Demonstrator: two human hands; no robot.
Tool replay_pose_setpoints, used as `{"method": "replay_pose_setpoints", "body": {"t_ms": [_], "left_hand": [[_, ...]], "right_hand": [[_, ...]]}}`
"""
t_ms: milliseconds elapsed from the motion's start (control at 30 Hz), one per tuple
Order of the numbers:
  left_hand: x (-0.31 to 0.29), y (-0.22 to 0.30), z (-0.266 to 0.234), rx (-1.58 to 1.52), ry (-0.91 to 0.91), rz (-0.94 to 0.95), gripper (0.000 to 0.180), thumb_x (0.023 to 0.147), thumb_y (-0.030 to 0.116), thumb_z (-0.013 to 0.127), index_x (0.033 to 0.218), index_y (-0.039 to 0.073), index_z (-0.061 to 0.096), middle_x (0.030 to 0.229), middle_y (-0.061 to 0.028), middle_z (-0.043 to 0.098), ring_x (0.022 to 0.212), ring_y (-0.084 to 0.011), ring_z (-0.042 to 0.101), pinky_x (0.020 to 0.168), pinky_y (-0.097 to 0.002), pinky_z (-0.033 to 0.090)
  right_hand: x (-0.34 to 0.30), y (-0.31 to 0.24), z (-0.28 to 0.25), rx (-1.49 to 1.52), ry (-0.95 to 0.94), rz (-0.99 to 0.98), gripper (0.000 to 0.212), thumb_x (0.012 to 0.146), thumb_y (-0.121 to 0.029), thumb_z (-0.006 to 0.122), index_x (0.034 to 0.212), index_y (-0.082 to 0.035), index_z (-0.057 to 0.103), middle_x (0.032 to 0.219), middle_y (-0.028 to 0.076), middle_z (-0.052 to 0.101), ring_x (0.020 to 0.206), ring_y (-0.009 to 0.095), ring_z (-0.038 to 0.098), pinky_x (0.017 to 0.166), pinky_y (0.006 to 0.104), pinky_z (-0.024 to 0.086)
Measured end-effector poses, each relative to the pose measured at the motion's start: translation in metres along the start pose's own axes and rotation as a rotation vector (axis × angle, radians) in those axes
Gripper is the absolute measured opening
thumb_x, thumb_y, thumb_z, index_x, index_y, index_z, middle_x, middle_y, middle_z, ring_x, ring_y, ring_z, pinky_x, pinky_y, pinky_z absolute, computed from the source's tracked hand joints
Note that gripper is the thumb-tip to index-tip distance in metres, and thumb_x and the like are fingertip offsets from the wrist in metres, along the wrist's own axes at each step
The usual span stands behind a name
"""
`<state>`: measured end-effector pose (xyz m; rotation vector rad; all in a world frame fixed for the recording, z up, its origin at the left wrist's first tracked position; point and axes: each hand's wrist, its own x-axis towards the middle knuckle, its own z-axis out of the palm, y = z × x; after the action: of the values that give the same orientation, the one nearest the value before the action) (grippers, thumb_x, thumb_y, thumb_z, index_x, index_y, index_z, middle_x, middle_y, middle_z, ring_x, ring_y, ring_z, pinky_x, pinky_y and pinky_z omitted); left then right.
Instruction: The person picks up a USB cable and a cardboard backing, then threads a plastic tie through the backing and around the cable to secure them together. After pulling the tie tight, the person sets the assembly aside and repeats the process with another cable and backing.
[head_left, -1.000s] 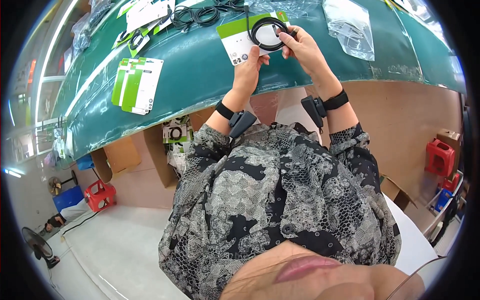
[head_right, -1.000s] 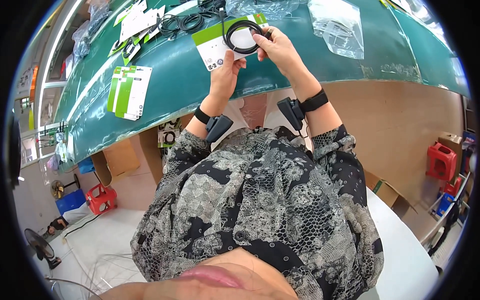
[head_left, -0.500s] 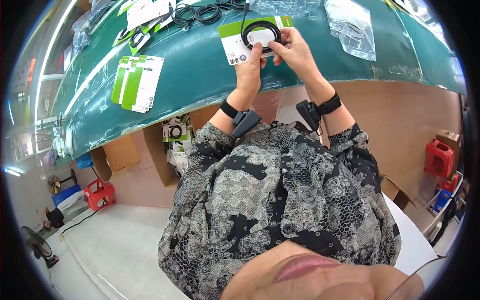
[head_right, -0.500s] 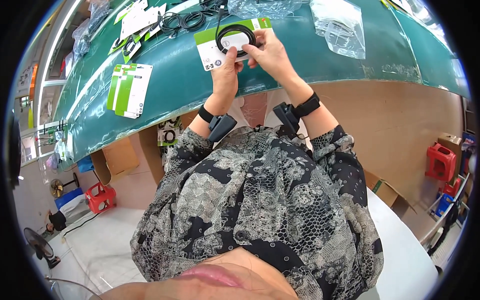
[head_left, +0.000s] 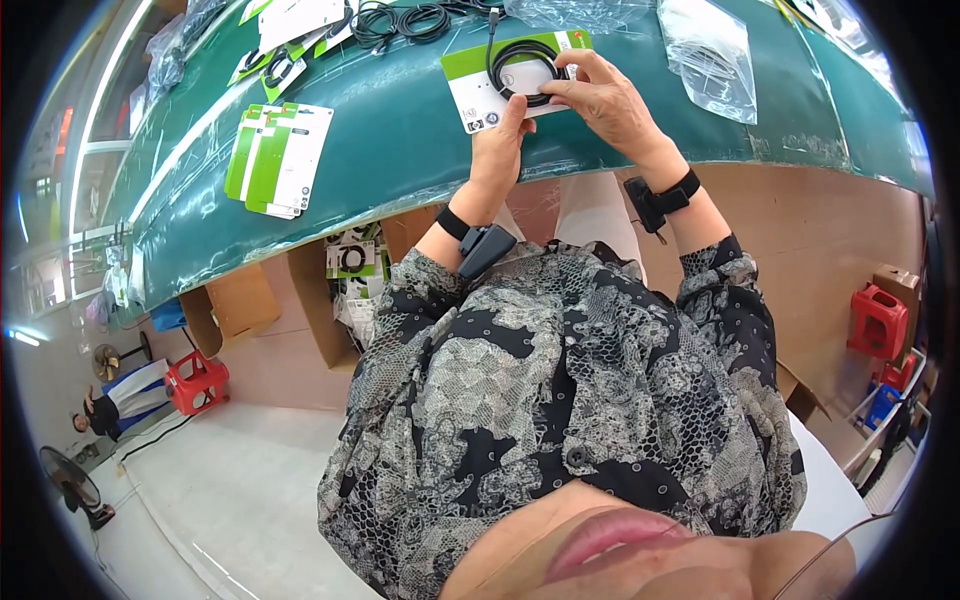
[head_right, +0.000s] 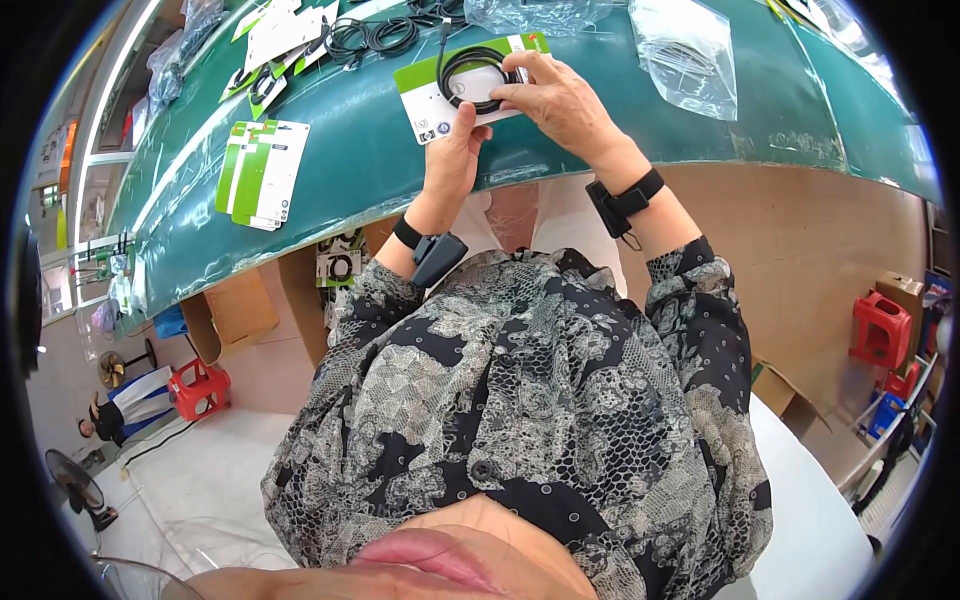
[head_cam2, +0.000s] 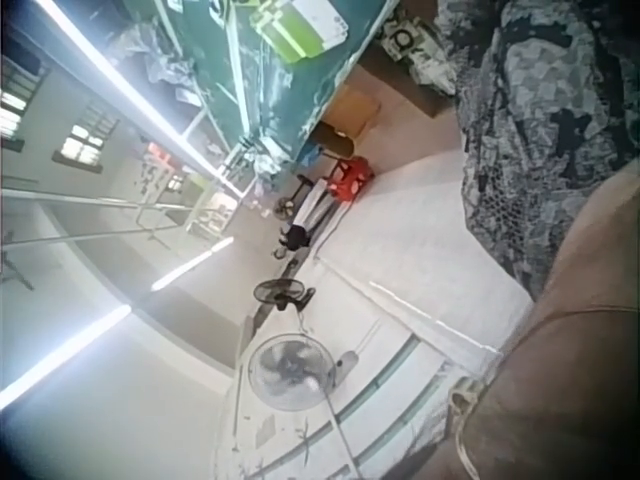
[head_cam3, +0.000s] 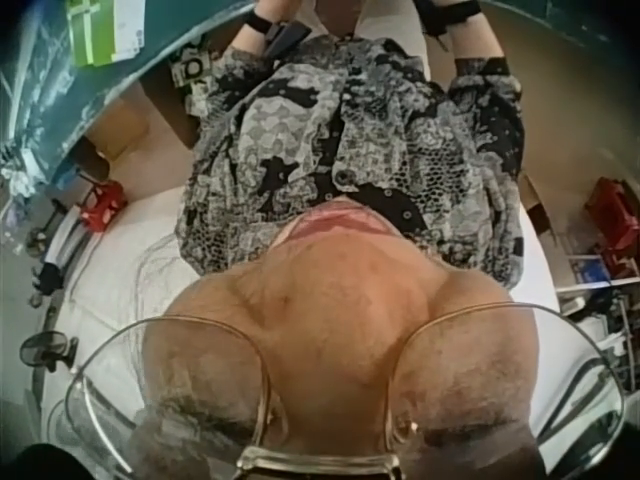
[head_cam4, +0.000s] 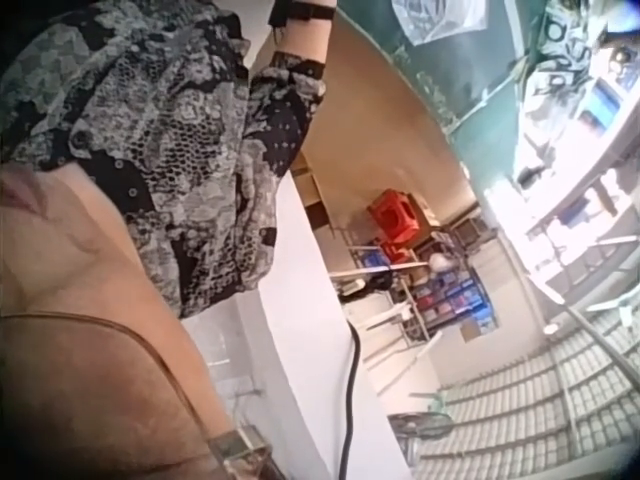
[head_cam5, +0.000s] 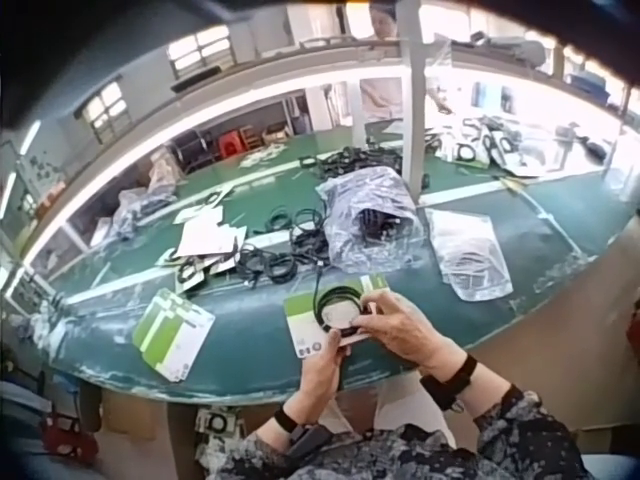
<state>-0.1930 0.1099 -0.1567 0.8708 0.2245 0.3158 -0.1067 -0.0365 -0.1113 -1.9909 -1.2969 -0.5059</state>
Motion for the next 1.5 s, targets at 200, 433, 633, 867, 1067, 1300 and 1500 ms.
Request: {"method": "replay_pose_setpoints", "body": {"t_ms": [200, 433, 633, 867, 1067, 1300, 1500], "left_hand": [[0.0, -0.001, 0.0, 0.025, -0.066, 0.041, 0.025, 0.088, 0.022, 0.064, 0.103, 0.005, 0.054, 0.088, -0.0006, 0.058, 0.068, -0.008, 0.052, 0.057, -0.0217, 0.042], [-0.001, 0.0, 0.003, 0.089, -0.113, 0.072, 0.025, 0.088, 0.022, 0.064, 0.105, 0.006, 0.054, 0.087, -0.0003, 0.058, 0.066, -0.0076, 0.052, 0.055, -0.0203, 0.042], [-0.004, 0.0, 0.022, 0.228, 0.077, 0.125, 0.02, 0.09, 0.019, 0.06, 0.106, 0.007, 0.054, 0.088, 0.0001, 0.059, 0.065, -0.0044, 0.051, 0.049, -0.0188, 0.038], [0.0, 0.0, 0.014, 0.208, 0.052, 0.135, 0.022, 0.091, 0.015, 0.058, 0.11, 0.009, 0.052, 0.091, 0.0004, 0.059, 0.066, -0.0049, 0.051, 0.048, -0.0192, 0.036], [0.005, 0.007, 0.02, 0.182, 0.122, 0.141, 0.025, 0.09, 0.015, 0.06, 0.112, 0.009, 0.049, 0.09, 0.0005, 0.057, 0.064, -0.0061, 0.049, 0.047, -0.0197, 0.036], [0.011, 0.0, 0.02, 0.188, 0.065, 0.107, 0.026, 0.09, 0.017, 0.06, 0.112, 0.01, 0.049, 0.093, 0.001, 0.057, 0.065, -0.0061, 0.049, 0.048, -0.0205, 0.036], [0.008, -0.002, 0.017, 0.173, 0.062, 0.086, 0.027, 0.09, 0.018, 0.06, 0.113, 0.011, 0.049, 0.093, 0.0014, 0.057, 0.066, -0.0057, 0.049, 0.048, -0.0205, 0.036]], "right_hand": [[0.002, -0.004, 0.004, -0.021, 0.044, -0.01, 0.023, 0.071, -0.008, 0.07, 0.093, -0.015, 0.068, 0.1, 0.0, 0.054, 0.077, 0.019, 0.053, 0.07, 0.0312, 0.046], [0.003, -0.014, 0.007, -0.003, 0.048, 0.022, 0.013, 0.074, -0.017, 0.068, 0.087, -0.015, 0.068, 0.094, 0.0, 0.056, 0.085, 0.02, 0.056, 0.075, 0.0323, 0.043], [-0.003, -0.008, 0.01, -0.047, 0.098, -0.017, 0.018, 0.072, -0.017, 0.07, 0.09, -0.014, 0.067, 0.096, 0.0, 0.057, 0.081, 0.019, 0.056, 0.074, 0.0321, 0.044], [0.001, -0.009, 0.002, 0.027, 0.143, -0.012, 0.022, 0.073, -0.015, 0.071, 0.093, -0.011, 0.065, 0.098, 0.003, 0.059, 0.077, 0.02, 0.056, 0.075, 0.0323, 0.046], [-0.051, 0.078, -0.079, -0.23, 0.326, 0.556, 0.012, 0.08, -0.006, 0.063, 0.092, -0.004, 0.063, 0.094, 0.012, 0.06, 0.086, 0.027, 0.059, 0.072, 0.0341, 0.049], [-0.075, 0.159, -0.094, -0.438, -0.05, 0.578, 0.008, 0.082, -0.012, 0.06, 0.087, -0.007, 0.061, 0.091, 0.013, 0.059, 0.08, 0.032, 0.06, 0.069, 0.0392, 0.049], [-0.068, 0.155, -0.091, -0.538, -0.117, 0.6, 0.006, 0.084, -0.013, 0.056, 0.086, -0.008, 0.059, 0.091, 0.013, 0.058, 0.08, 0.033, 0.06, 0.069, 0.0404, 0.05]]}}
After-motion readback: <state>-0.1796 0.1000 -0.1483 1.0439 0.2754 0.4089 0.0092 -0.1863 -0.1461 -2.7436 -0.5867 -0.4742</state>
